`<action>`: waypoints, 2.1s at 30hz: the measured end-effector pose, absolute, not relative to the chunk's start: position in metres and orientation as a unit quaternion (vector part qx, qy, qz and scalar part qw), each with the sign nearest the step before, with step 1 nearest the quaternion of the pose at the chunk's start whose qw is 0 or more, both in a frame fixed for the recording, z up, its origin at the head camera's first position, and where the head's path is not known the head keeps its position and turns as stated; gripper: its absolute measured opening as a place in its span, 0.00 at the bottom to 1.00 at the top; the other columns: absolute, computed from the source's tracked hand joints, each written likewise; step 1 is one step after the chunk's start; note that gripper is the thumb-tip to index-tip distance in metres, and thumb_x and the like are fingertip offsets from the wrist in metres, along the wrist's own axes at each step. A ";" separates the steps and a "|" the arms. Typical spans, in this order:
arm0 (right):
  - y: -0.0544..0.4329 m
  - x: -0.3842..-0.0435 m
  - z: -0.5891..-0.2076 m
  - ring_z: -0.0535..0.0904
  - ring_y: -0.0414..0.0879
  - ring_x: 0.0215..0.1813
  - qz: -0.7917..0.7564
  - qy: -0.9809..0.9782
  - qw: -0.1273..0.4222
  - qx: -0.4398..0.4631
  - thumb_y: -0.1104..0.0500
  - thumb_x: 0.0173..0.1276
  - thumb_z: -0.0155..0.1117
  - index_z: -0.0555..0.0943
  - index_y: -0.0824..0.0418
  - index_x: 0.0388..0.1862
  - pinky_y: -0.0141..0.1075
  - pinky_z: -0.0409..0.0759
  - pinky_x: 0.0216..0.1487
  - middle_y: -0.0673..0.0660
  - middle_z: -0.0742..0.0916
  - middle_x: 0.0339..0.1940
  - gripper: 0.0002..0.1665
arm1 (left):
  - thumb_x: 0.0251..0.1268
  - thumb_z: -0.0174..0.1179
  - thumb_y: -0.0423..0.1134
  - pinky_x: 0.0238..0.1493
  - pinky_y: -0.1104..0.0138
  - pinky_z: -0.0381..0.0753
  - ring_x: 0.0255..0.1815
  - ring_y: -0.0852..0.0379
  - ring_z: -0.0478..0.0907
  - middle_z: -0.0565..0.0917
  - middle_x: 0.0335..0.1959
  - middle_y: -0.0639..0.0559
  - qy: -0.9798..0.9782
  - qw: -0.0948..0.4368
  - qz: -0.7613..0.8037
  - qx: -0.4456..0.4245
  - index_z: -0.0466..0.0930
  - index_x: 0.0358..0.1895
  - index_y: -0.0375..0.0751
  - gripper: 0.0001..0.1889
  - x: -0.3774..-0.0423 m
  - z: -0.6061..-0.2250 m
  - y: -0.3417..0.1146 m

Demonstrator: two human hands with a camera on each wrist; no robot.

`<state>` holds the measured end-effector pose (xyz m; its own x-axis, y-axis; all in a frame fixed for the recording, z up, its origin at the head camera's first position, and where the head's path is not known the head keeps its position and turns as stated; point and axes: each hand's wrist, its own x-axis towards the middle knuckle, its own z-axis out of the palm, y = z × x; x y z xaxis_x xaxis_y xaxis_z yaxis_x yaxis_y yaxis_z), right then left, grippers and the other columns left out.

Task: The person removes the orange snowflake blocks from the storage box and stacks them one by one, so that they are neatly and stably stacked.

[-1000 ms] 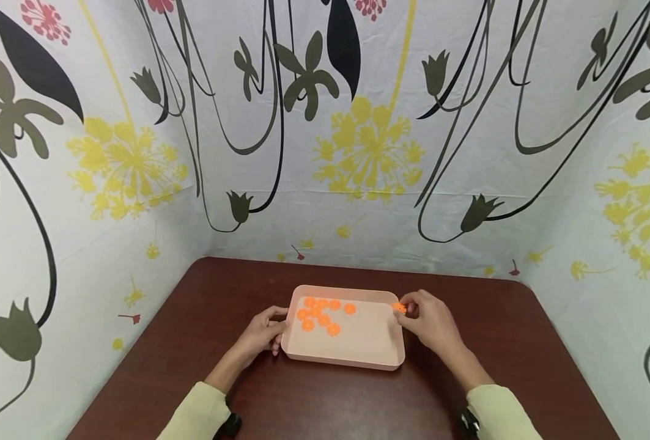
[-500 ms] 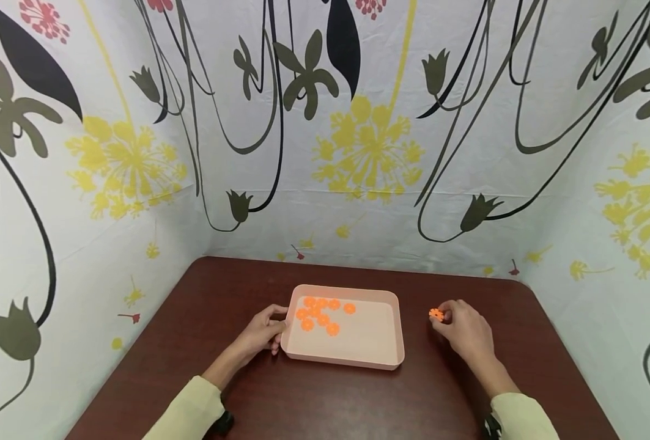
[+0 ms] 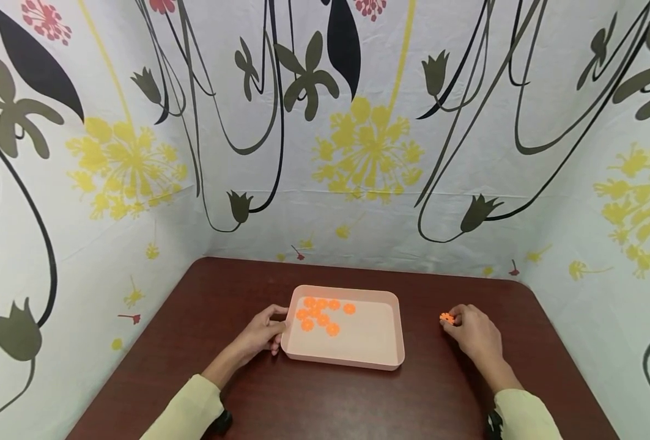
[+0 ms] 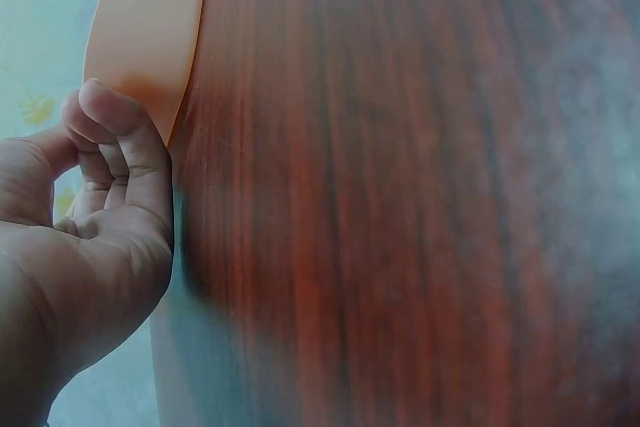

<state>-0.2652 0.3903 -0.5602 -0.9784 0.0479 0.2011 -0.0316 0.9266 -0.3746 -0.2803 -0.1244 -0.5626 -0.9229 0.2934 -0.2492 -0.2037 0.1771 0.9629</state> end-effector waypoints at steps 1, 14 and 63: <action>0.390 -0.266 -0.561 0.78 0.46 0.33 0.191 -0.976 0.102 -0.004 0.47 0.66 0.77 0.86 0.65 0.48 0.38 0.73 0.27 0.56 0.85 0.36 0.23 | 0.80 0.59 0.40 0.22 0.68 0.81 0.18 0.58 0.72 0.77 0.21 0.52 0.740 0.195 0.643 0.030 0.67 0.73 0.39 0.25 -0.280 -0.562 -0.125; 0.392 -0.268 -0.565 0.82 0.48 0.36 0.194 -0.978 0.077 -0.005 0.48 0.68 0.76 0.86 0.65 0.51 0.45 0.81 0.30 0.58 0.88 0.39 0.24 | 0.81 0.59 0.41 0.23 0.69 0.81 0.19 0.58 0.73 0.77 0.21 0.52 0.731 0.202 0.651 0.023 0.67 0.74 0.41 0.25 -0.279 -0.562 -0.124; 0.189 -0.304 -0.558 0.67 0.43 0.32 0.306 -0.946 0.047 0.094 0.52 0.63 0.82 0.80 0.56 0.35 0.37 0.64 0.35 0.50 0.76 0.30 0.17 | 0.80 0.56 0.36 0.23 0.67 0.81 0.17 0.60 0.71 0.74 0.18 0.54 0.717 0.200 0.665 0.053 0.64 0.74 0.37 0.25 -0.278 -0.563 -0.123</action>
